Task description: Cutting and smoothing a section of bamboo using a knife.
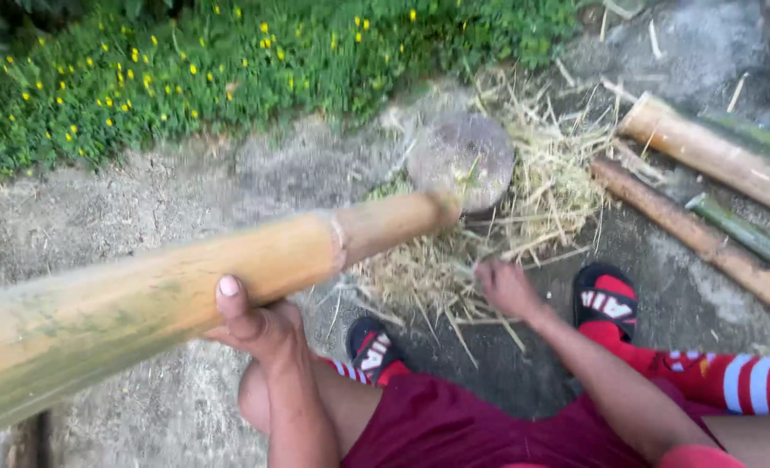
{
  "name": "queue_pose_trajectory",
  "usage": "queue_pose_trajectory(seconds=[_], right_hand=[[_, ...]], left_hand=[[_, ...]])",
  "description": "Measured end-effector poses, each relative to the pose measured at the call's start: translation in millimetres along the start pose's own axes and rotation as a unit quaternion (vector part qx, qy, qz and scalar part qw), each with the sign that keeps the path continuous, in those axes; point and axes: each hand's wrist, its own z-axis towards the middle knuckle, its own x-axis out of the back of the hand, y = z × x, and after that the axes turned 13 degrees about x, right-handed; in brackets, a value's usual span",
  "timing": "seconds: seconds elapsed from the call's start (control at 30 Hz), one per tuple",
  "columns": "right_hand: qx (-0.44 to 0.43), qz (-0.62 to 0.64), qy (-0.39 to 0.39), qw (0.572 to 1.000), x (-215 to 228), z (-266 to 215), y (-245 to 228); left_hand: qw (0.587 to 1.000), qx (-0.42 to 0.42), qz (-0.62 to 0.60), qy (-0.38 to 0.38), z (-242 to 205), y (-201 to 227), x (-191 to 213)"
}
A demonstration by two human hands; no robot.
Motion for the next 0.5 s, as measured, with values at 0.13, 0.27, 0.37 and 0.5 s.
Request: queue_pose_trajectory(seconds=[0.13,0.27,0.37,0.5], right_hand=[[-0.333,0.123,-0.165,0.920,80.9,65.6,-63.9],[-0.211,0.097,-0.151,0.961,65.4,59.3,-73.1],[-0.229,0.035,-0.142,0.962,50.8,30.4,-54.3],[-0.215,0.086,-0.100,0.968,82.6,64.4,-86.7]], left_hand=[[0.999,0.014,0.011,-0.027,3.2,0.7,-12.9],[1.000,-0.009,-0.001,0.012,3.1,1.4,-17.3],[1.000,-0.006,0.007,0.014,-1.4,4.5,-5.7],[0.999,-0.027,0.000,0.031,2.7,-2.7,-6.8]])
